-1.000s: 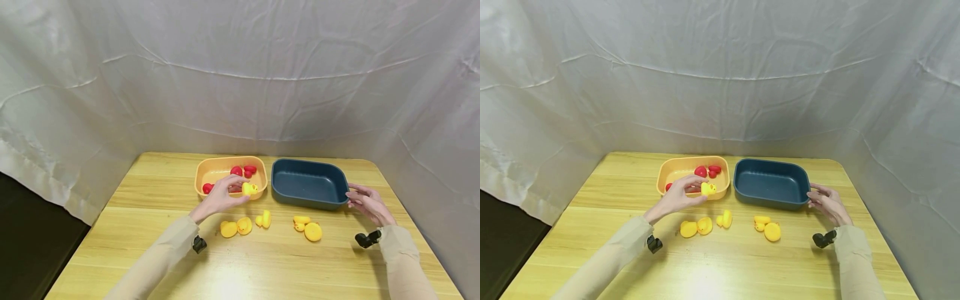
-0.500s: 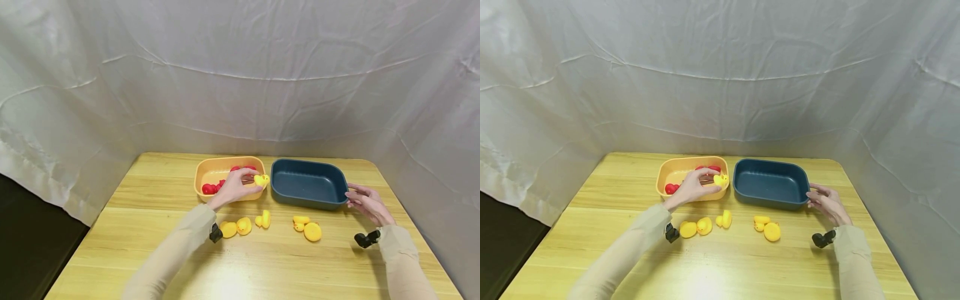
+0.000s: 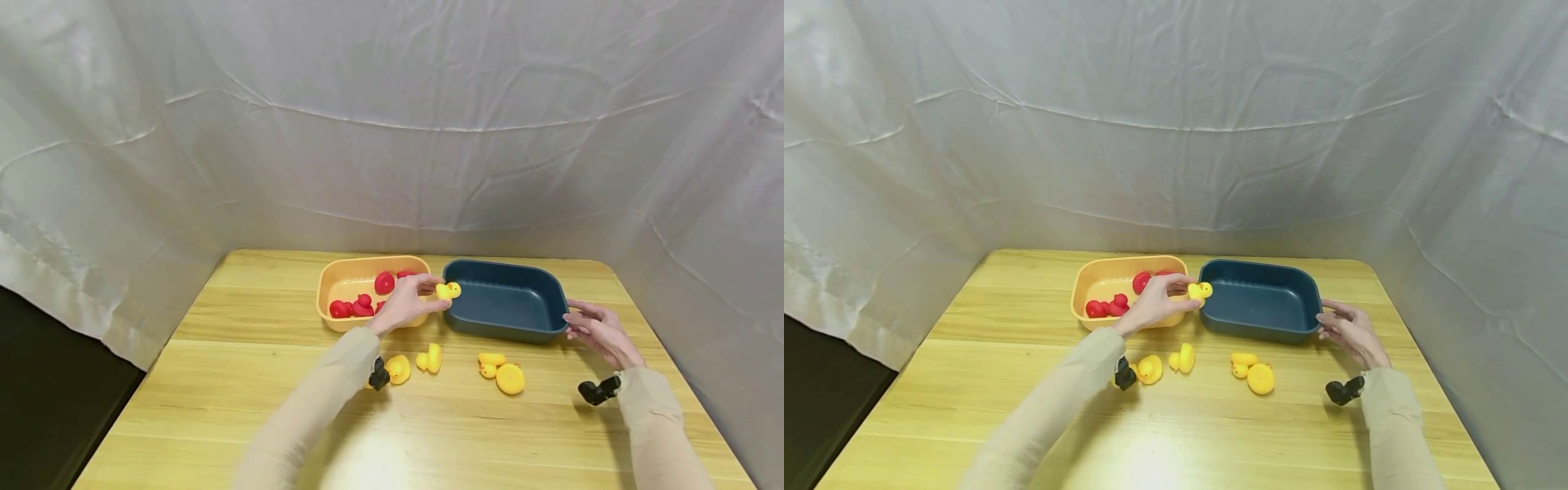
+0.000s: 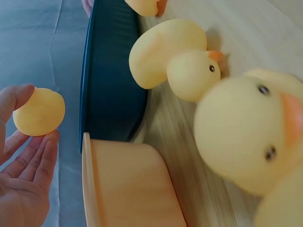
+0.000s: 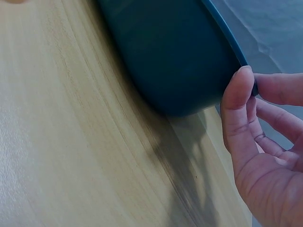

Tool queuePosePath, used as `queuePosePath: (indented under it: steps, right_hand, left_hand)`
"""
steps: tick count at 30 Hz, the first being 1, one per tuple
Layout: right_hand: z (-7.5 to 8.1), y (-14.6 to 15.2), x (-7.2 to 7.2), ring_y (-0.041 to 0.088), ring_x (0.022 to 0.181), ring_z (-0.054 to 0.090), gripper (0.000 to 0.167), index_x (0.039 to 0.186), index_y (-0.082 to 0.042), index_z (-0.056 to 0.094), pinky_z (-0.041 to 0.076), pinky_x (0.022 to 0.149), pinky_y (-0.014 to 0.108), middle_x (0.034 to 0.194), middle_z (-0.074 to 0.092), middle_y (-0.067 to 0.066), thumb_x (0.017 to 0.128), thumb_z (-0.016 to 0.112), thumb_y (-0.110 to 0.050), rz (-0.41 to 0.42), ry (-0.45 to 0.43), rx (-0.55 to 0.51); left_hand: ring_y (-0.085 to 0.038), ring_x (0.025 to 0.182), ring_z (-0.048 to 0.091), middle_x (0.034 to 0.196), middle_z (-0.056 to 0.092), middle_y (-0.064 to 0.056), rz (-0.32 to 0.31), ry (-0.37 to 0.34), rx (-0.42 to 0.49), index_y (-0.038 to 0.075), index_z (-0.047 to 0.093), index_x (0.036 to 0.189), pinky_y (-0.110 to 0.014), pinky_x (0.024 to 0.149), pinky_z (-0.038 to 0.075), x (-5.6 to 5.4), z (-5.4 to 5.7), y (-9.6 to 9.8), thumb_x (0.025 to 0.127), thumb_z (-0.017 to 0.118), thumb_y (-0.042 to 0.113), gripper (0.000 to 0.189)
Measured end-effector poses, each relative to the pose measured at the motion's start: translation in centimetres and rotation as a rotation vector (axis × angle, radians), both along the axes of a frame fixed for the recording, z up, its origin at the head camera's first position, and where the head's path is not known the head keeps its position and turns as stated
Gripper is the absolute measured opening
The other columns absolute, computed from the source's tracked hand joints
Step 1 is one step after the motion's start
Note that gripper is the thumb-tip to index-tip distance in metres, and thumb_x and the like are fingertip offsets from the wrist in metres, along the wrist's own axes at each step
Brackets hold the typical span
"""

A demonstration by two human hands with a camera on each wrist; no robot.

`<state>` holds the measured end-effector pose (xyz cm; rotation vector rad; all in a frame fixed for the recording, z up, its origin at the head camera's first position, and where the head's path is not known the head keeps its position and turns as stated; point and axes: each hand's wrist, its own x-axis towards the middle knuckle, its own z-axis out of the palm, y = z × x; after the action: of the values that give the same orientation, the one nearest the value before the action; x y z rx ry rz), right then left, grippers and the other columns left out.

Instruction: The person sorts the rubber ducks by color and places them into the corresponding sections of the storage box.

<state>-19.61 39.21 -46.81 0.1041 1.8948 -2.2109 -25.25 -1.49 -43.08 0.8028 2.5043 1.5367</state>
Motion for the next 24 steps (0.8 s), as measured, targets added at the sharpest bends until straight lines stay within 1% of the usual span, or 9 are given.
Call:
queuePosePath:
  steps: [5, 7, 11, 14, 18, 24]
  right_hand:
    - [-0.1, 0.2, -0.1, 0.011, 0.072, 0.067, 0.027, 0.117, -0.023, 0.063, 0.06, 0.067, 0.021, 0.09, 0.072, -0.001, 0.101, 0.057, -0.002, 0.006, 0.008, -0.001]
    - [-0.2, 0.3, -0.1, 0.011, 0.072, 0.067, 0.027, 0.119, -0.022, 0.062, 0.06, 0.067, 0.021, 0.09, 0.072, -0.001, 0.1, 0.058, -0.003, 0.006, 0.008, 0.005]
    - [-0.2, 0.3, -0.2, 0.01, 0.073, 0.068, 0.027, 0.12, -0.022, 0.06, 0.06, 0.068, 0.02, 0.09, 0.072, -0.003, 0.1, 0.059, -0.004, 0.009, 0.003, 0.021]
    - [-0.3, 0.3, -0.2, 0.01, 0.073, 0.068, 0.026, 0.119, -0.022, 0.061, 0.061, 0.068, 0.02, 0.09, 0.073, -0.003, 0.1, 0.059, -0.004, 0.004, 0.004, 0.02]
    - [-0.3, 0.4, -0.2, 0.01, 0.073, 0.068, 0.027, 0.116, -0.024, 0.063, 0.061, 0.068, 0.02, 0.09, 0.073, -0.002, 0.1, 0.058, -0.002, 0.005, 0.01, 0.001]
    - [-0.2, 0.3, 0.0, 0.011, 0.073, 0.069, 0.03, 0.113, -0.025, 0.068, 0.061, 0.067, 0.021, 0.09, 0.073, 0.0, 0.101, 0.056, 0.0, 0.012, 0.014, -0.034]
  left_hand:
    - [-0.031, 0.119, 0.066, 0.129, 0.068, -0.012, 0.002, -0.022, -0.021, 0.004, 0.063, 0.132, -0.039, 0.108, 0.053, -0.1, -0.2, 1.3, 0.088, 0.079, 0.023, 0.051]
    - [-0.033, 0.12, 0.065, 0.129, 0.068, -0.013, 0.001, -0.027, -0.019, 0.003, 0.063, 0.132, -0.041, 0.108, 0.053, -0.2, -0.4, 1.7, 0.089, 0.079, 0.023, 0.05]
    - [-0.033, 0.119, 0.065, 0.128, 0.068, -0.014, -0.005, -0.035, -0.008, 0.001, 0.062, 0.132, -0.043, 0.108, 0.053, -0.6, -0.8, 2.5, 0.089, 0.078, 0.02, 0.051]
    - [-0.032, 0.119, 0.065, 0.128, 0.069, -0.014, -0.01, -0.037, -0.017, 0.001, 0.062, 0.133, -0.041, 0.107, 0.053, -0.8, -1.0, 2.9, 0.089, 0.078, 0.021, 0.051]
    - [-0.033, 0.12, 0.065, 0.128, 0.069, -0.013, -0.015, -0.035, -0.035, 0.002, 0.061, 0.134, -0.039, 0.107, 0.053, -1.0, -1.2, 3.4, 0.089, 0.077, 0.022, 0.051]
    - [-0.037, 0.122, 0.063, 0.13, 0.067, -0.016, -0.023, -0.047, -0.037, 0.002, 0.06, 0.135, -0.045, 0.108, 0.052, -0.9, -1.3, 3.8, 0.09, 0.077, 0.02, 0.051]
